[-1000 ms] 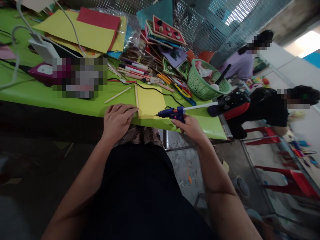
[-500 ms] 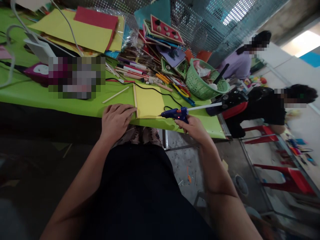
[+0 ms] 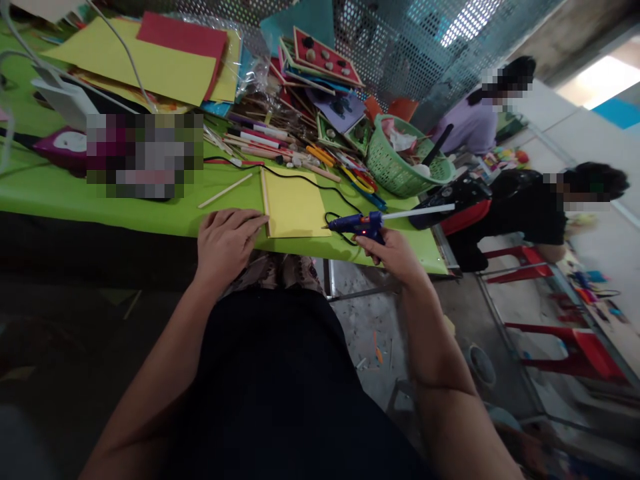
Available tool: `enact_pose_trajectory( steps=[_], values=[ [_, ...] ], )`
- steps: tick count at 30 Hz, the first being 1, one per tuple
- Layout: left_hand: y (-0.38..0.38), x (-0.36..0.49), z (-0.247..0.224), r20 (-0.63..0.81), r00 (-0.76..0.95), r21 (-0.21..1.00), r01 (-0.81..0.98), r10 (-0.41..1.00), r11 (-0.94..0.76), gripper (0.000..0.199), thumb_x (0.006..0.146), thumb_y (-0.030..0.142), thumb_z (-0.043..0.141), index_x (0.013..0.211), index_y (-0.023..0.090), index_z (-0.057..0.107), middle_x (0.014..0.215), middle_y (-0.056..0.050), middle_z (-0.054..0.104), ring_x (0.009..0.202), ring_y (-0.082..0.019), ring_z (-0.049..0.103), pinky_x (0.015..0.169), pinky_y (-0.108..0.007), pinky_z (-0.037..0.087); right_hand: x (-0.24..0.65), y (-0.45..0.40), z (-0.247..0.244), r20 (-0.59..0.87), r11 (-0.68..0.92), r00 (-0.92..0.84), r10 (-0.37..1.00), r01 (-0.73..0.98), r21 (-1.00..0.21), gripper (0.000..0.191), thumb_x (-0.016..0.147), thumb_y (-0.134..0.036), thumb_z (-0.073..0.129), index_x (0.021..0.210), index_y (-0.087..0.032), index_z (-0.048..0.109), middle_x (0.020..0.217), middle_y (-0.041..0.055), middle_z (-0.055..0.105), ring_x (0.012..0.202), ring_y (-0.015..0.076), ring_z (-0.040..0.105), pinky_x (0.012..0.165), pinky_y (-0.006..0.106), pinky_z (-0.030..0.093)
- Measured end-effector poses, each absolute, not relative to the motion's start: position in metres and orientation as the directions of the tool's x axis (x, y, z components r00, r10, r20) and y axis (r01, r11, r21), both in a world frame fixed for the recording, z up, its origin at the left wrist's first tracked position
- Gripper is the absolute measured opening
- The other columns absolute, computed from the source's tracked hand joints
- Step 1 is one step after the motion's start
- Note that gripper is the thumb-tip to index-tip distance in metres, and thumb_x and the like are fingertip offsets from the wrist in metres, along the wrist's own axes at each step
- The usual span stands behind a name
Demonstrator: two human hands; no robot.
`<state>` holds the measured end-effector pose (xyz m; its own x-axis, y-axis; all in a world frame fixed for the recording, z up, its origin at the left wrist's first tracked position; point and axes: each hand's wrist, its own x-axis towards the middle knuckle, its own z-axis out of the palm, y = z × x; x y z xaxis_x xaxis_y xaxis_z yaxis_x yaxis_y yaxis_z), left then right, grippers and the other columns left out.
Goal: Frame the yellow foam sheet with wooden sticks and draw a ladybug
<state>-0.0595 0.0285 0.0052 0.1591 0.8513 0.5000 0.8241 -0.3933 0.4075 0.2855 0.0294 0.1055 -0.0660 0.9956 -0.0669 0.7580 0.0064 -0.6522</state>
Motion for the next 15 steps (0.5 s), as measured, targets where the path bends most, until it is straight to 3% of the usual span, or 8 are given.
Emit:
enact_pose_trajectory(
  steps=[15],
  values=[
    [0.0269,-0.0596,0.0075,0.503,0.181,0.353,0.85,0.845,-0.392,0.039,0.107,0.027,0.05,0.139,0.035,0.07,0.137,-0.002,0.075,0.128,-0.031,0.062,0.11,-0.052,0.041,0.2758,0.0286,0.1087,-0.068,0.047,-0.105,0.992,0.818,-0.573,0.045,0.087,-0.065,0.063,0.07,-0.023,0.063,0.053,0.001,0.057,0.055,0.0181,0.054,0.056,0.032,0.037]
  ],
)
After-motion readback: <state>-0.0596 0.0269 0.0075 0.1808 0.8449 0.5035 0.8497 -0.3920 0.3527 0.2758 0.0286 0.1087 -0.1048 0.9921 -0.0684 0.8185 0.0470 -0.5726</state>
